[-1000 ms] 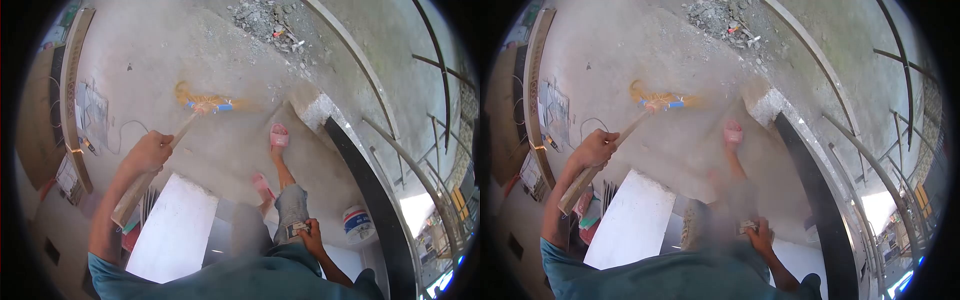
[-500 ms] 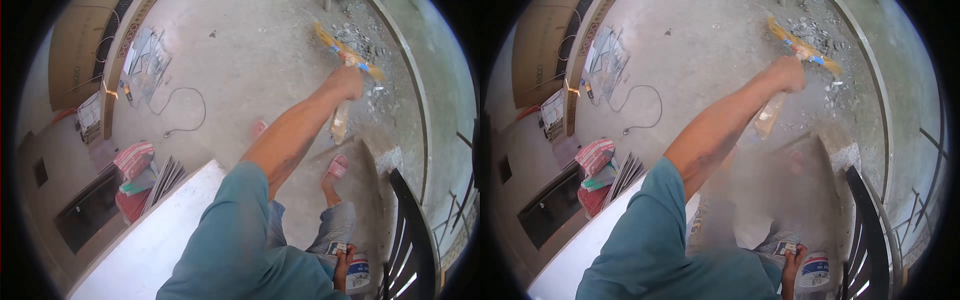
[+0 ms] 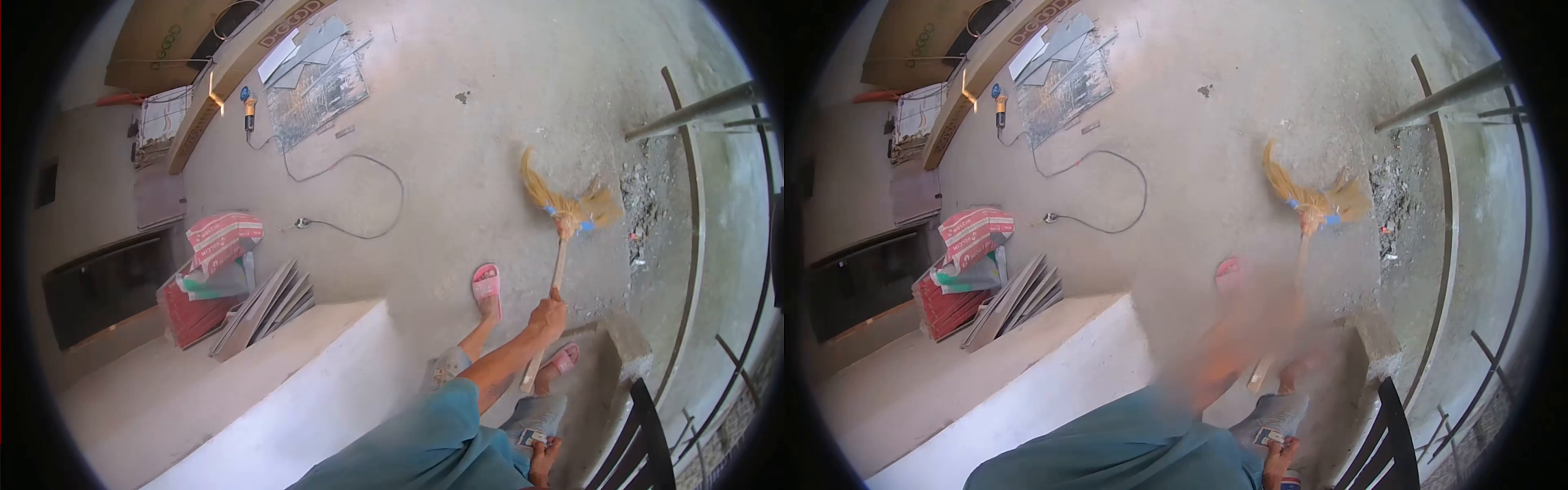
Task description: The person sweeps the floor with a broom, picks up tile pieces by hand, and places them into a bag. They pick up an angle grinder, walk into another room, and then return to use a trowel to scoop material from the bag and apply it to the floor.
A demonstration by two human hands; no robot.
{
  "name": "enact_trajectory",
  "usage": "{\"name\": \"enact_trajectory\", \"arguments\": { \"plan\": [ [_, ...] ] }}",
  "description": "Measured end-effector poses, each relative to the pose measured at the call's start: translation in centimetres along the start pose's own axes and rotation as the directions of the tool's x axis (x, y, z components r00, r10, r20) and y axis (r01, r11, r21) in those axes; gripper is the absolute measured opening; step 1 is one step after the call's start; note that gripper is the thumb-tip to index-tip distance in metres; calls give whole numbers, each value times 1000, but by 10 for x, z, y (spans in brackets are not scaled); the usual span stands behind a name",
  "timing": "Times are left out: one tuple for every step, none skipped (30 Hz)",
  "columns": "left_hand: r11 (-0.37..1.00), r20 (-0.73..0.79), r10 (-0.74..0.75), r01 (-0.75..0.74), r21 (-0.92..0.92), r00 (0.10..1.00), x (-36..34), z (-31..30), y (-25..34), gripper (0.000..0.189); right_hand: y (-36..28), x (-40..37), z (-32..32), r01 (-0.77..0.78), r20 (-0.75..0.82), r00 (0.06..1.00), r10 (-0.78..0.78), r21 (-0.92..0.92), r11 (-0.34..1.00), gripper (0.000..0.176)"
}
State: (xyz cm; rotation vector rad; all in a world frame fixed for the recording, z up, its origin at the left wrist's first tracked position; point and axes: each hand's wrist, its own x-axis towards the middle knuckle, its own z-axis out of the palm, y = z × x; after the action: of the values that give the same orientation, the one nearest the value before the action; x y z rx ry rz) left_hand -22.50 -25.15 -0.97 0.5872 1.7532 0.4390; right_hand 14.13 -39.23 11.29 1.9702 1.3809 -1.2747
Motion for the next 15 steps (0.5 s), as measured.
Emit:
{"name": "enact_trajectory", "arguments": {
  "plan": [
    [999,31,-37,38,-29,999,7,1,-11,35,-8,8,2,4,4,1000,-4,-129,992,52],
    [995,64,-80,84,-60,995,7,-2,-26,32,-38,8,-6,-7,100,995,25,-181,983,63],
    [994,70,-74,79,-69,995,5,-3,-42,30,-88,0,-17,-5,205,977,56,-239,971,74],
    [1000,33,8,-7,-25,999,-9,1,-70,31,-125,-5,-20,4,308,947,92,-298,955,86],
    [981,-106,194,-191,40,975,-28,21,-115,33,-147,-7,-17,36,287,956,60,-318,947,87],
    [998,56,53,-51,-29,997,-88,-45,-96,40,-168,-9,-13,67,265,964,26,-336,939,88],
    [992,89,30,-19,-122,996,-117,-57,-121,49,-188,-8,-11,98,241,970,-10,-353,931,89],
    [983,-23,21,-25,-180,1000,-137,-55,-156,53,-196,2,-7,205,233,965,-120,-381,902,85],
    [971,-135,12,-43,-235,991,-157,-52,-191,57,-196,15,1,303,224,948,-227,-414,859,81],
    [904,167,-236,279,-323,957,-204,-106,-182,60,-204,27,5,391,220,920,-325,-447,805,77],
    [924,187,-335,361,-129,923,-218,-110,-211,56,-221,37,11,422,205,906,-370,-491,762,73],
    [935,45,-300,303,-186,953,-244,-139,-198,53,-242,40,19,452,201,889,-412,-533,715,70],
    [937,-96,-281,251,-244,955,-271,-164,-183,54,-262,42,28,480,212,869,-447,-580,658,68],
    [924,-157,-317,267,-273,935,-284,-165,-194,49,-287,42,36,552,241,822,-516,-562,616,73],
    [897,-184,-369,297,-327,911,-300,-144,-203,44,-310,34,39,605,285,782,-554,-561,565,77]
  ]
}}
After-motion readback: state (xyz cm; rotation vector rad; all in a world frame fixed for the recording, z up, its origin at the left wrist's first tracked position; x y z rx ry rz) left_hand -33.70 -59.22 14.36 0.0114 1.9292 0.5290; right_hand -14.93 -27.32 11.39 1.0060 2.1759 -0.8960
